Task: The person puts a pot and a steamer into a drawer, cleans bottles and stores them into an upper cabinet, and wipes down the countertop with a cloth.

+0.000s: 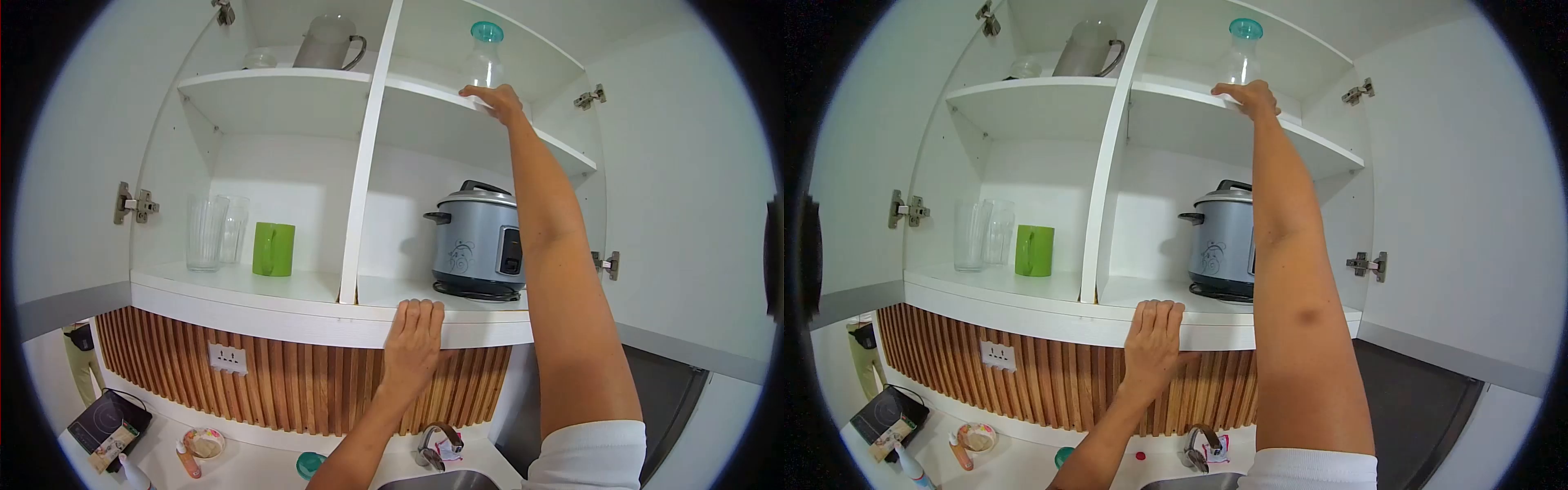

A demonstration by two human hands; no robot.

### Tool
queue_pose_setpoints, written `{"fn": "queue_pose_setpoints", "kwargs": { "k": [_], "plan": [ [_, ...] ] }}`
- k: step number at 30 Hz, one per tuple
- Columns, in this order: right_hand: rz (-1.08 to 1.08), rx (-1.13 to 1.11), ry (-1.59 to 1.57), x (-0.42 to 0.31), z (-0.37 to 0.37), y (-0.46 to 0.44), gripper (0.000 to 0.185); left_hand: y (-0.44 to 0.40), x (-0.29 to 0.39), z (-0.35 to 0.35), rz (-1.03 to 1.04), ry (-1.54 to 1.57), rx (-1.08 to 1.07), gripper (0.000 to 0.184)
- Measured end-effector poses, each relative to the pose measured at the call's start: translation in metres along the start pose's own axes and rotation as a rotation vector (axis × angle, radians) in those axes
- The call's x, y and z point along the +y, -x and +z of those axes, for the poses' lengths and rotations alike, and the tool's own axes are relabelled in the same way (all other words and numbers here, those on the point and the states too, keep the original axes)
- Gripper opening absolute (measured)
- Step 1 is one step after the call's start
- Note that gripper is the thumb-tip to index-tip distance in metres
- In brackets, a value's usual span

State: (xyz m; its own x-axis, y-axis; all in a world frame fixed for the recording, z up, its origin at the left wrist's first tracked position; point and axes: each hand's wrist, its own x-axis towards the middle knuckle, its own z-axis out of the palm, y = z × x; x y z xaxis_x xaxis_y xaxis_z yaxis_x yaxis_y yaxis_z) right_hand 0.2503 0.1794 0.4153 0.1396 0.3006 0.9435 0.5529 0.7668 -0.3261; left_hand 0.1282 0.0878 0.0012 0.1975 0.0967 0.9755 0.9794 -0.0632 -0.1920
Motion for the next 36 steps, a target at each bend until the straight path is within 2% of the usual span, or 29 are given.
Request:
{"fn": "queue_pose_setpoints", "kwargs": {
  "k": [2, 3, 5, 11, 15, 17, 18, 20, 27, 36],
  "plan": [
    [0.002, -0.052, 0.092, 0.0, 0.004, -0.006, 0.05, 0.001, 0.0, 0.001, -0.003, 0.011, 0.003, 0.077],
    [0.002, -0.052, 0.102, -0.001, 0.007, -0.01, 0.05, 0.001, 0.0, 0.003, -0.003, 0.019, 0.021, 0.078],
    [0.084, -0.124, 0.197, 0.0, 0.016, -0.024, 0.067, 0.0, 0.001, 0.004, -0.005, 0.032, 0.047, 0.078],
    [0.019, -0.355, 0.233, 0.005, 0.023, -0.047, 0.078, 0.002, 0.001, 0.012, -0.028, 0.071, 0.098, 0.079],
    [0.079, -0.242, 0.329, 0.015, 0.028, -0.056, 0.078, 0.004, 0.001, 0.015, -0.015, 0.04, 0.125, 0.077],
    [0.024, -0.322, 0.166, 0.024, 0.034, -0.072, 0.041, 0.003, 0.001, 0.015, -0.023, 0.046, 0.124, 0.076],
    [0.024, -0.326, 0.167, 0.024, 0.038, -0.079, 0.041, 0.003, 0.001, 0.015, -0.022, 0.061, 0.117, 0.076],
    [0.138, -0.31, 0.423, 0.02, 0.042, -0.086, 0.073, 0.003, 0.001, 0.015, -0.023, 0.073, 0.11, 0.076],
    [0.106, -0.231, 0.372, 0.024, 0.042, -0.087, 0.077, 0.003, 0.001, 0.016, -0.022, 0.109, 0.141, 0.073],
    [0.011, -0.141, 0.311, 0.014, 0.03, -0.053, 0.063, 0.003, 0.002, 0.012, -0.026, 0.119, 0.128, 0.073]
  ]
}}
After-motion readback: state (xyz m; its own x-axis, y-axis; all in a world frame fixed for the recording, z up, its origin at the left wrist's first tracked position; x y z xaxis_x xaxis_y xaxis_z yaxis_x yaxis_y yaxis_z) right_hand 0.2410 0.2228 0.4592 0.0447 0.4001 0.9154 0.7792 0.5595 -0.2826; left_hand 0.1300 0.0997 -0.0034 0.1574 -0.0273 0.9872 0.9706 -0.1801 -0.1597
